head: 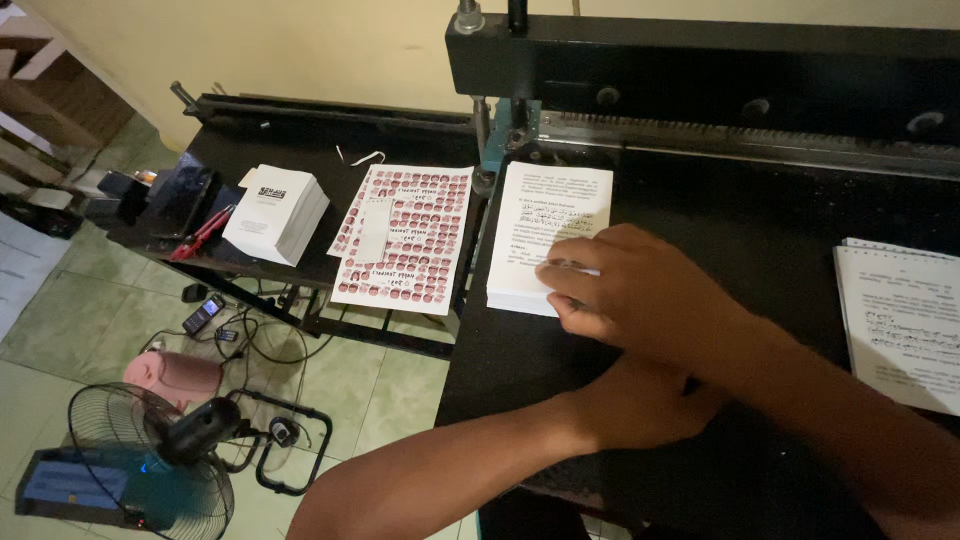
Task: The person places printed sheets into a binding machine, then stacks and aligns the bound booklets. They handle multiple booklets one at a time, arranging them into neat piles on the table.
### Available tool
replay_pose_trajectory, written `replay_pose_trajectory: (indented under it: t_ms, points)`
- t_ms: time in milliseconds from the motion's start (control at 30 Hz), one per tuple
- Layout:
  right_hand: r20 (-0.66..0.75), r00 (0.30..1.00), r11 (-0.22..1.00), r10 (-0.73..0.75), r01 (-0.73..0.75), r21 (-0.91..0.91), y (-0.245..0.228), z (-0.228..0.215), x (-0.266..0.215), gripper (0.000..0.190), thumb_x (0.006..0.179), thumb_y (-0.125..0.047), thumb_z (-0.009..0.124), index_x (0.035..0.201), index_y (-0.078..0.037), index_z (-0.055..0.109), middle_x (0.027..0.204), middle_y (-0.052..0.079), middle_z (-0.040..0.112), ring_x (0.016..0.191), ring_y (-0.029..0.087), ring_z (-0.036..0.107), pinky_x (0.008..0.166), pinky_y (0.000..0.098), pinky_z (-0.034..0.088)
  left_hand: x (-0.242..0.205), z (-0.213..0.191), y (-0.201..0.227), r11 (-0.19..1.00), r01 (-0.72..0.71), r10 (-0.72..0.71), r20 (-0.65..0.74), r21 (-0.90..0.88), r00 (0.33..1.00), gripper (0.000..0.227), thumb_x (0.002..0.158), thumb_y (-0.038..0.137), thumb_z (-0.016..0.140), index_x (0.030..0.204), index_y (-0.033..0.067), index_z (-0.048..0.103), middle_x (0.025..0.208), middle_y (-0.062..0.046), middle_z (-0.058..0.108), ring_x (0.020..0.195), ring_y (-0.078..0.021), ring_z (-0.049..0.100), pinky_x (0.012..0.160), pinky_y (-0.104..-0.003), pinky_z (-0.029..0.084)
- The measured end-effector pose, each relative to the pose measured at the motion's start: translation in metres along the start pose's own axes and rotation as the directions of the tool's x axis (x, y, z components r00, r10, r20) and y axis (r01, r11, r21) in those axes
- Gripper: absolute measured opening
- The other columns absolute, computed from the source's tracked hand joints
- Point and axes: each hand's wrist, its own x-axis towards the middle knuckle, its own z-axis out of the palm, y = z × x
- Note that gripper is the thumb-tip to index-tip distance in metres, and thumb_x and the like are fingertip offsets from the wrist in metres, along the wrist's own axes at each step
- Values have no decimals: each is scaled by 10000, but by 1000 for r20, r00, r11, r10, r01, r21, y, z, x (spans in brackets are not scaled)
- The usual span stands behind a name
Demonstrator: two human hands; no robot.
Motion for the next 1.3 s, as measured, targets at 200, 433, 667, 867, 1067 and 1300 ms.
replay_pose_trajectory:
  t_ms: [200, 433, 667, 867, 1067, 1300]
  points:
    - [-103, 995, 1000, -4, 5, 10, 5, 4, -6, 290, 872, -164, 728, 1161, -141, 729, 1180, 24, 740, 952, 234, 695, 835, 370, 545, -1, 7, -9, 996, -1, 3, 15, -94, 1000, 485, 987, 146, 475, 1452, 6, 484, 1498, -246, 564, 1427, -393, 531, 1279, -475, 365]
    - [228, 783, 703, 578, -620, 349, 15, -16, -6, 283, 965, -375, 555, 1146, -283, 752, 848, -33, 799, 694, 161, 711, 683, 353, 470, 5, -5, 2, 986, 132, -130, 19, -106, 991, 145, 960, 159, 524, 1016, 55, 607, 855, -135, 656, 783, -291, 609, 728, -443, 449]
    - [0, 711, 639, 703, -632, 438, 38, -17, -29, 246, 1103, -70, 524, 1284, -26, 684, 927, 181, 748, 742, 340, 732, 722, 450, 579, 10, 4, -15, 838, 346, -343, 84, -421, 935, 304, 1111, 300, 526, 1221, 48, 655, 1018, -181, 699, 893, -306, 709, 817, -426, 603]
    - [-392, 798, 786, 458, -569, -240, 18, -66, -133, 393, 1246, -74, 436, 1366, 24, 797, 1318, 203, 813, 1165, 351, 794, 940, 409, 587, 22, -25, 20, 380, 226, -530, -11, -897, 848, 833, 949, 624, 456, 1478, -18, 482, 1279, -248, 634, 1012, -380, 699, 914, -482, 598]
    - [59, 996, 945, -63, 79, -317, -43, -67, -190, 367, 1046, -207, 520, 1350, -8, 577, 1414, 246, 610, 1259, 403, 636, 1032, 489, 526, 20, -24, 18, 678, 322, -588, -225, -661, 777, 312, 944, 128, 662, 1231, 38, 580, 1211, -137, 732, 1108, -237, 706, 880, -384, 638]
    - [-253, 544, 596, 800, -673, 438, -44, -59, -165, 652, 807, -117, 802, 1337, 55, 464, 1317, 240, 457, 1054, 302, 608, 915, 379, 578, 6, -30, 49, 911, 283, -353, -212, -299, 911, 464, 1005, 431, 516, 1319, 90, 512, 940, -72, 621, 720, -164, 553, 584, -398, 431]
